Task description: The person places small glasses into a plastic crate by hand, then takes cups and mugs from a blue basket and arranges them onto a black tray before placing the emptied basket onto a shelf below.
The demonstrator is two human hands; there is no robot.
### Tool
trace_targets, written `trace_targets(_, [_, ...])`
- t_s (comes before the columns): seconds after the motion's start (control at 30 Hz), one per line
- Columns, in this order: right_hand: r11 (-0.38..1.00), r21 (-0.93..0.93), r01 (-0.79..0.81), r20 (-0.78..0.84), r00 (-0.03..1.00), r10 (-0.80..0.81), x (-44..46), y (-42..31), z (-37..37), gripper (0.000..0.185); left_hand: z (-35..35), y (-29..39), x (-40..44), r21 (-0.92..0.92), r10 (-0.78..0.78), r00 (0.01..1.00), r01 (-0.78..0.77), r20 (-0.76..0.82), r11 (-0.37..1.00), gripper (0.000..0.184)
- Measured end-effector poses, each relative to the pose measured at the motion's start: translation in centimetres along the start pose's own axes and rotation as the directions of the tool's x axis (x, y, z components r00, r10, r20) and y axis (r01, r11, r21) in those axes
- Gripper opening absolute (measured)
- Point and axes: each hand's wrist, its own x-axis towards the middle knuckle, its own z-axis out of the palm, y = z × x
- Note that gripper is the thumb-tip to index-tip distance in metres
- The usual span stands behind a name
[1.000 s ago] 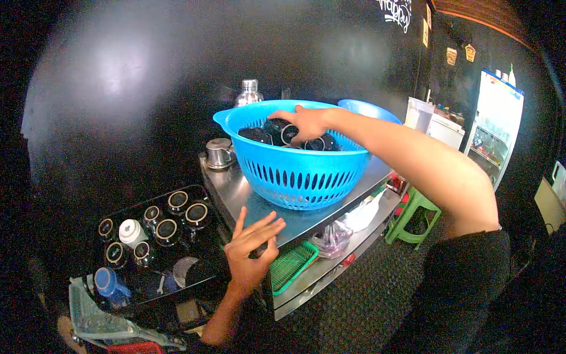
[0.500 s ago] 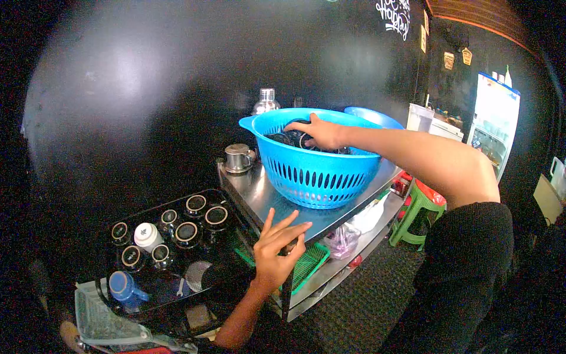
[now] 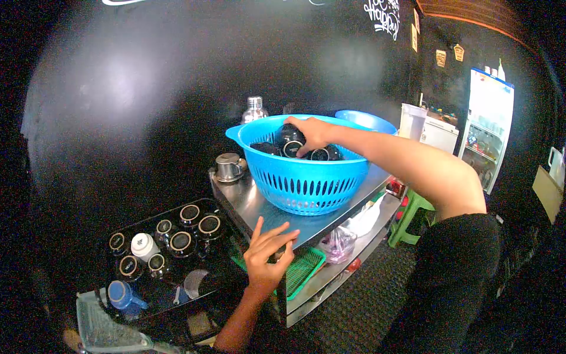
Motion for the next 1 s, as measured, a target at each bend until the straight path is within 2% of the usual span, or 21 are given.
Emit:
trace_targets(0.07, [1.0,-0.024,-0.002,-0.01,1.0,0.002,0.0,-0.2,-0.6,0.094,0.1,0.0,0.1,0.008,0.004,1.0,-0.004,-0.009,1.0,0.021])
trace_targets(0.13, [0.977,-0.21,0.022,-0.076,0.996,-0.039,0.0,-0.3,-1.1,0.089,0.1,0.0,0.0,0.012,-0.008,1.0,0.008,-0.009,1.0,0.018])
trace_targets(0.2, [0.962,-0.273,0.014,-0.147,0.988,-0.056,-0.1,-0.3,-1.8,0.089,0.3,-0.3,-0.1,0.007,-0.011,1.0,0.011,-0.027,1.0,0.017])
trace_targets(0.33, [0.949,-0.315,-0.012,-0.4,0.909,-0.121,-1.2,-1.1,-4.0,0.085,0.2,-0.1,-0.2,0.022,-0.018,0.999,0.019,-0.026,1.0,0.018])
trace_targets(0.4, [0.979,-0.205,0.003,-0.546,0.83,-0.117,-2.3,-2.4,-5.2,0.085,0.1,-0.2,-0.3,0.0,-0.035,0.999,0.035,-0.003,0.999,0.02])
trace_targets(0.43, [0.991,-0.121,0.05,-0.611,0.783,-0.114,-2.6,-2.8,-5.7,0.084,-0.1,-0.2,-0.3,0.012,-0.039,0.999,0.039,-0.017,0.999,0.02])
trace_targets(0.47, [0.991,-0.055,0.122,-0.664,0.736,-0.127,-2.8,-2.9,-6.2,0.083,-0.3,-0.2,-0.3,0.0,-0.054,0.998,0.054,0.044,0.999,0.02])
trace_targets(0.5, [0.983,-0.07,0.171,-0.697,0.696,-0.171,-3.0,-3.1,-6.7,0.083,-0.6,-0.2,-0.2,-0.008,-0.071,0.992,0.072,0.104,0.997,0.02])
trace_targets(0.53, [0.972,-0.085,0.221,-0.728,0.652,-0.212,-3.1,-3.4,-7.3,0.082,-1.0,0.0,-0.1,0.011,-0.077,0.993,0.076,0.087,0.997,0.02])
trace_targets(0.6, [0.907,-0.035,0.419,-0.755,0.584,-0.298,-4.2,-5.6,-8.3,0.081,-2.2,0.2,0.3,-0.032,-0.099,0.963,0.11,0.249,0.993,0.026])
trace_targets(0.63, [0.903,0.119,0.412,-0.733,0.65,-0.2,-5.5,-7.2,-8.5,0.079,-3.5,0.3,0.7,-0.045,-0.112,0.913,0.14,0.391,0.989,0.039])
trace_targets(0.67, [0.851,0.2,0.486,-0.75,0.635,-0.187,-5.2,-7.5,-8.0,0.078,-4.7,0.8,0.7,-0.023,-0.132,0.916,0.152,0.379,0.988,0.039])
trace_targets(0.73, [0.719,0.571,0.396,-0.621,0.781,0.064,-8.1,-12.4,-7.2,0.076,-7.2,1.9,0.4,-0.156,-0.102,0.915,0.175,0.391,0.972,0.049])
trace_targets(0.77, [0.699,0.582,0.415,-0.615,0.787,0.044,-8.6,-14.1,-6.6,0.076,-8.5,1.8,0.2,-0.109,-0.025,0.942,0.065,0.336,0.992,0.054])
trace_targets(0.83, [0.37,0.802,0.469,-0.521,0.852,0.049,-9.5,-17.3,-4.9,0.074,-11.4,3.6,0.4,0.144,0.033,0.99,-0.052,0.134,0.988,0.046])
trace_targets(0.87, [0.237,0.851,0.468,-0.488,0.873,0.028,-10.2,-19.4,-3.8,0.075,-12.8,3.8,0.2,0.255,0.093,0.995,-0.099,0.039,0.962,0.042])
trace_targets(0.93, [-0.064,0.957,0.282,-0.284,0.959,-0.017,-10.8,-22.5,-1.0,0.077,-16.1,3.8,-0.5,0.326,0.179,0.97,-0.117,-0.167,0.938,0.033])
trace_targets(1.0, [-0.066,0.993,0.099,-0.104,0.991,-0.079,-11.2,-26.0,0.8,0.07,-19.0,4.7,-1.1,0.259,0.149,0.893,-0.039,-0.424,0.965,0.029])
